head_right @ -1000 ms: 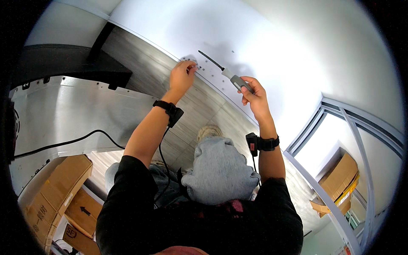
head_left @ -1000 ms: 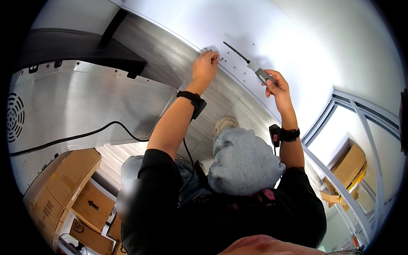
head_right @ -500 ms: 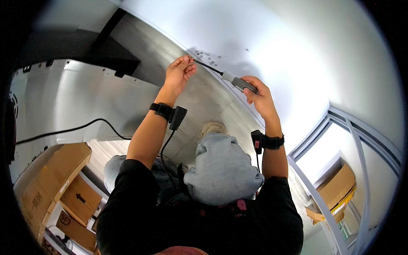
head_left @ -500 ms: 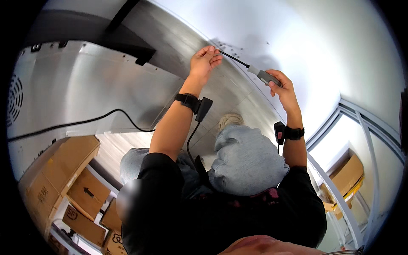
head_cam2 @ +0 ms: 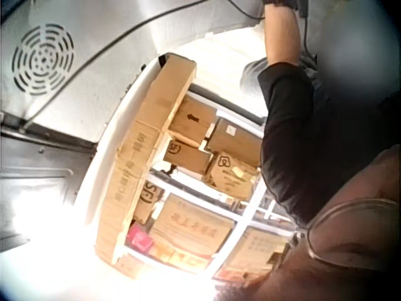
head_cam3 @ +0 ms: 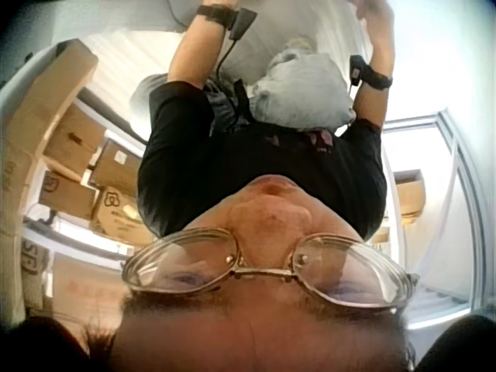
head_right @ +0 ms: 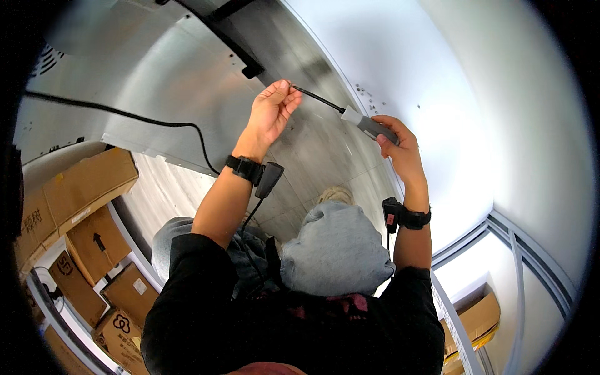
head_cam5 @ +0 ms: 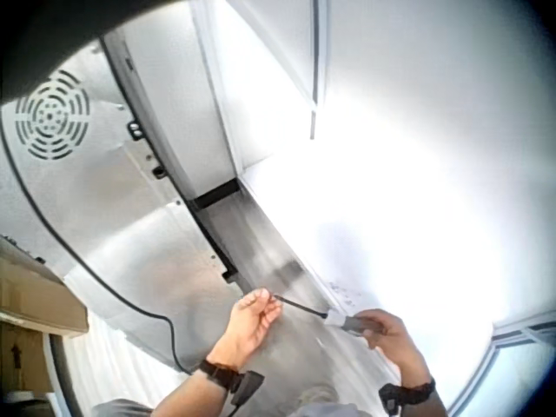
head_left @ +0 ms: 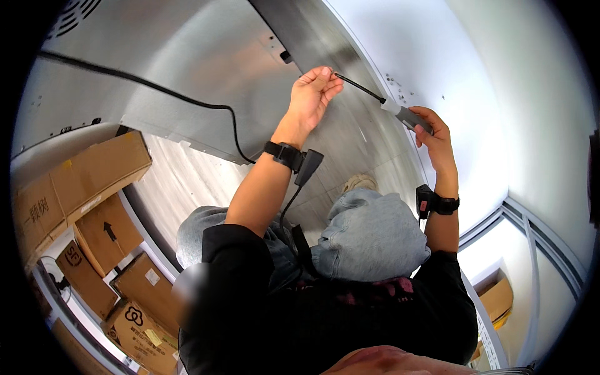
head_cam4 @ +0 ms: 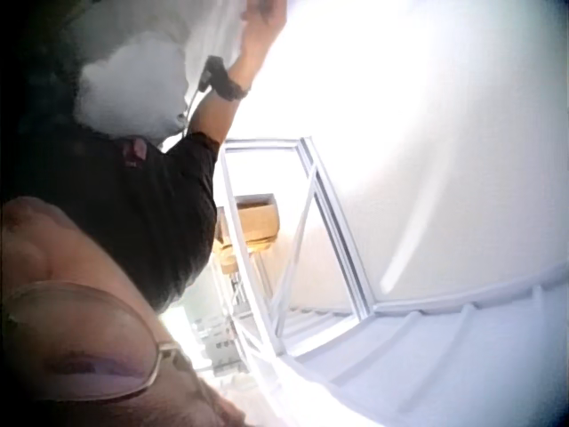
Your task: The person uses a screwdriver to fasten screws into the interior metal panel of a white appliance. They repeatedly insert and tighten screws along the upper edge of the panel while standing in a storage area with stacked cardboard boxes.
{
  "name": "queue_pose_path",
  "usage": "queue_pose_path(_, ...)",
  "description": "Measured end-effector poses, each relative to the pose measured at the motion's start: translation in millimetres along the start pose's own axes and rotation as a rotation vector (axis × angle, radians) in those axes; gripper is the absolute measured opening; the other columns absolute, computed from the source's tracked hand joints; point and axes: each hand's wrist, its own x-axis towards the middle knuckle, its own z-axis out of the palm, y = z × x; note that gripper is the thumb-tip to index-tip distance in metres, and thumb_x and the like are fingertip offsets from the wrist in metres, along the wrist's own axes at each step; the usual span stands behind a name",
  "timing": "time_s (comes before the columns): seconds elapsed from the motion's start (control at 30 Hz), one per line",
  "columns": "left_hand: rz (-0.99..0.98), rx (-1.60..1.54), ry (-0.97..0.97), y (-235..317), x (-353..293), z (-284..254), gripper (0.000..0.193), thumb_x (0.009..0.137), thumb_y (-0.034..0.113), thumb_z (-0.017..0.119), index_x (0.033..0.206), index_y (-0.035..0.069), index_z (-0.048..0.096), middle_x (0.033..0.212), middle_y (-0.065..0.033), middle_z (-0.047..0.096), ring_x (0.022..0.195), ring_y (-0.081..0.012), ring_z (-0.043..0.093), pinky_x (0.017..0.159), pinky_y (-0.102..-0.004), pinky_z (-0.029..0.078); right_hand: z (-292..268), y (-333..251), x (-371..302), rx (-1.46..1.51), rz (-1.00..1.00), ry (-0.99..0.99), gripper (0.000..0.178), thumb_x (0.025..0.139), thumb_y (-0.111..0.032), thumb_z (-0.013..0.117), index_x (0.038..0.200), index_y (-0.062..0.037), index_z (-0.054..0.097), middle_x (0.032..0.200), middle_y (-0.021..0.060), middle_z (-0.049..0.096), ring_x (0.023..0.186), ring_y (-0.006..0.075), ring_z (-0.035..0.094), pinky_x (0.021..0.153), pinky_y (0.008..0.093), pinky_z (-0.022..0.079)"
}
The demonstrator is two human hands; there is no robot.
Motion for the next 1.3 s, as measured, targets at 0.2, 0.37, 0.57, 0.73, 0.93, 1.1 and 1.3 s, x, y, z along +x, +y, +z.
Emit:
queue_pose_path(0.2,0.164,0.02,0.034,34.1,-25.1,11.2,0.014,0.095,0.014,0.052,0.091,0.002,0.059,0.084,-0.0065,0.062,0.078,-0.0157,0.063,0.073,-0.0266,0.055,11.3,-52.3,15.6,-0.159,-0.087,-0.06,0.031,0.083,-0.004,0.059,0.114,-0.0047,0.06,0.095,0.0011,0.062,0.065,0.0077,0.046,0.059,0.0208,0.041)
queue_pose_path(0.37,0.356,-0.001,0.039,90.3,-69.1,34.4,0.015,0.095,0.016,0.052,0.092,0.002,0.059,0.086,-0.0064,0.062,0.077,-0.016,0.063,0.073,-0.027,0.055,27.6,-126.7,27.8,-0.266,-0.35,-0.171,0.031,0.082,-0.002,0.059,0.112,-0.0032,0.059,0.1,0.0025,0.061,0.089,0.0121,0.053,0.079,0.0242,0.042)
queue_pose_path(0.57,0.594,-0.034,0.001,161.8,-143.7,31.5,0.015,0.095,0.018,0.053,0.094,0.004,0.059,0.086,-0.0064,0.062,0.078,-0.0162,0.063,0.074,-0.0278,0.054,80.7,-226.8,31.0,-0.27,-0.591,-0.309,0.027,0.082,-0.005,0.061,0.109,-0.0019,0.06,0.096,0.0031,0.061,0.085,0.0111,0.052,0.076,0.0231,0.041)
queue_pose_path(0.73,0.702,-0.029,-0.025,209.7,-205.8,21.0,0.016,0.095,0.019,0.052,0.096,0.004,0.058,0.087,-0.0058,0.062,0.079,-0.0161,0.063,0.073,-0.0278,0.055,129.2,-269.7,4.6,-0.255,-0.709,-0.365,0.028,0.08,-0.005,0.059,0.108,-0.0005,0.059,0.098,0.0045,0.061,0.089,0.0126,0.054,0.082,0.0249,0.041)
queue_pose_path(0.93,0.66,-0.173,0.009,255.6,-224.6,-40.1,0.015,0.095,0.018,0.052,0.098,0.005,0.057,0.085,-0.0048,0.061,0.078,-0.0146,0.062,0.072,-0.0264,0.054,223.9,-270.6,-30.8,-0.316,-0.769,-0.312,0.03,0.078,-0.004,0.064,0.107,-0.0014,0.059,0.094,0.0054,0.061,0.084,0.0124,0.056,0.076,0.0256,0.044)
queue_pose_path(1.1,0.684,-0.286,-0.002,282.5,-221.4,-81.7,0.018,0.097,0.019,0.049,0.098,0.003,0.057,0.084,-0.004,0.059,0.072,-0.0128,0.059,0.068,-0.0252,0.053,299.2,-247.6,-60.5,-0.441,-0.898,-0.207,0.031,0.072,-0.003,0.069,0.101,-0.0035,0.059,0.087,0.0101,0.06,0.076,0.0221,0.061,0.067,0.0301,0.048)
queue_pose_path(1.3,0.61,-0.065,0.07,324.0,-229.5,-94.8,0.02,0.096,0.019,0.05,0.098,0.001,0.058,0.086,-0.0053,0.06,0.074,-0.013,0.059,0.07,-0.0263,0.054,358.0,-231.0,-78.4,-0.495,-1.221,0.019,0.038,0.065,-0.003,0.074,0.101,-0.0061,0.062,0.084,0.0086,0.056,0.064,0.0217,0.058,0.052,0.0297,0.046)
